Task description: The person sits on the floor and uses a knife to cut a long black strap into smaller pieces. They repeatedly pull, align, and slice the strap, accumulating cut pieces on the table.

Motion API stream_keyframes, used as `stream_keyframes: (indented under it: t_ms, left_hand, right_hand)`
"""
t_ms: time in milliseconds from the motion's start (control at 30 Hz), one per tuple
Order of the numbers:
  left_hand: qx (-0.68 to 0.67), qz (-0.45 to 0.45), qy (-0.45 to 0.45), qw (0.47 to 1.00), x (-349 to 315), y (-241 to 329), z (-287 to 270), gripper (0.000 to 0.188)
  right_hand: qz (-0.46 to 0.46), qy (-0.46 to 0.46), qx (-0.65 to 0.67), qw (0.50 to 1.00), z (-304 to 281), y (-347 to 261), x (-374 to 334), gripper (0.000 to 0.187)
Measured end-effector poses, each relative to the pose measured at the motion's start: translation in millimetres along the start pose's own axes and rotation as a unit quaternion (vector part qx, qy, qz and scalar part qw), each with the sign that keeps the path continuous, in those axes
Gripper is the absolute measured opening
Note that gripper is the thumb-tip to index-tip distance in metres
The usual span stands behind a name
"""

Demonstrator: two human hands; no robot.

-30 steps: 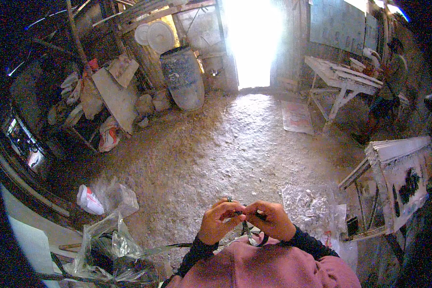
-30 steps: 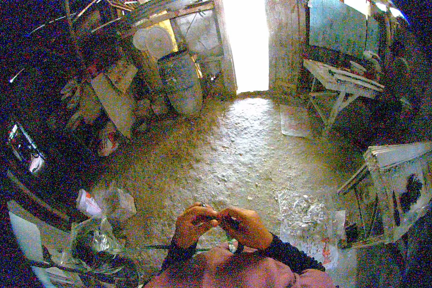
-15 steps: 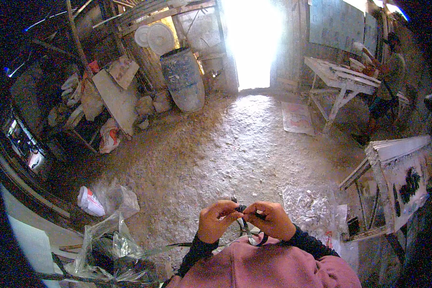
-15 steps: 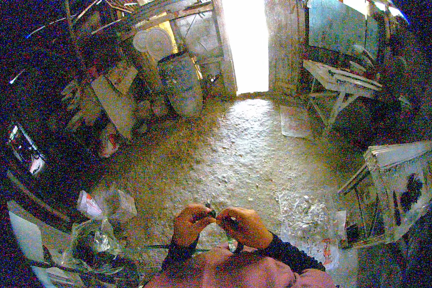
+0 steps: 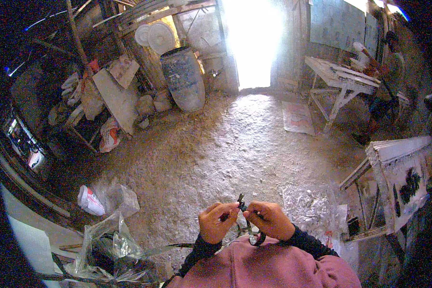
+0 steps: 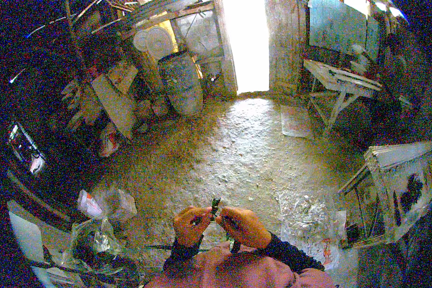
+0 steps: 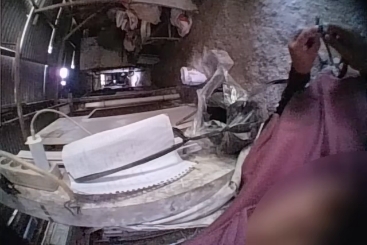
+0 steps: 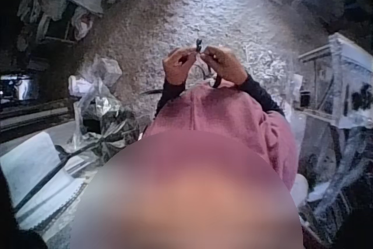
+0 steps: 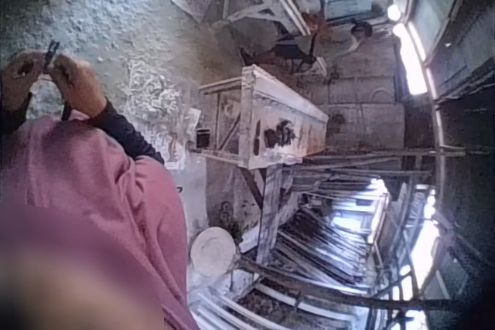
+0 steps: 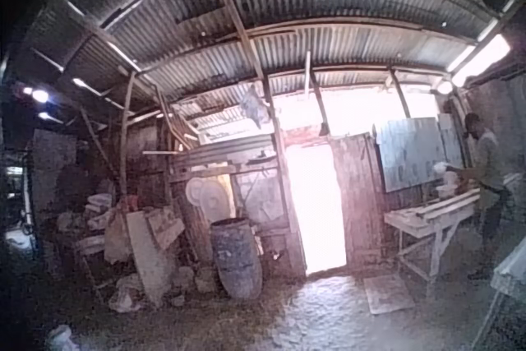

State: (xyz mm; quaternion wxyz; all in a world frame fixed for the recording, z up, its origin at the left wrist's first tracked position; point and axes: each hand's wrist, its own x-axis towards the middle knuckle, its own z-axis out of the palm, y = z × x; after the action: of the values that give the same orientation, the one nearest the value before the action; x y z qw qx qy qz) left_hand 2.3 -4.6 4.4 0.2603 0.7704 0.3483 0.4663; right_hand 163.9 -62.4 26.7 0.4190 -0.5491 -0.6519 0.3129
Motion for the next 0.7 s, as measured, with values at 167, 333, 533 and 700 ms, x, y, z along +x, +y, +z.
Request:
stream_keyframes:
  t_ms: [167, 333, 533, 700]
  left_hand:
    - [-0.042, -0.042, 0.066, 0.996, -7, 8, 4, 0.016]
    - [-0.132, -0.056, 0.031, 0.989, -9, 10, -3, 0.022]
    - [-0.328, -0.127, -0.014, 0.936, -5, 14, -14, 0.025]
    - [-0.294, -0.157, -0.090, 0.938, -2, 18, -16, 0.024]
  right_hand:
    - [0.002, -0.024, 0.081, 0.996, 1, 3, -2, 0.019]
    - [0.037, -0.050, 0.207, 0.976, 1, 3, -4, 0.020]
    - [0.114, -0.113, 0.338, 0.927, -10, -6, -5, 0.026]
    - [0.165, -0.119, 0.399, 0.894, -17, -5, -3, 0.025]
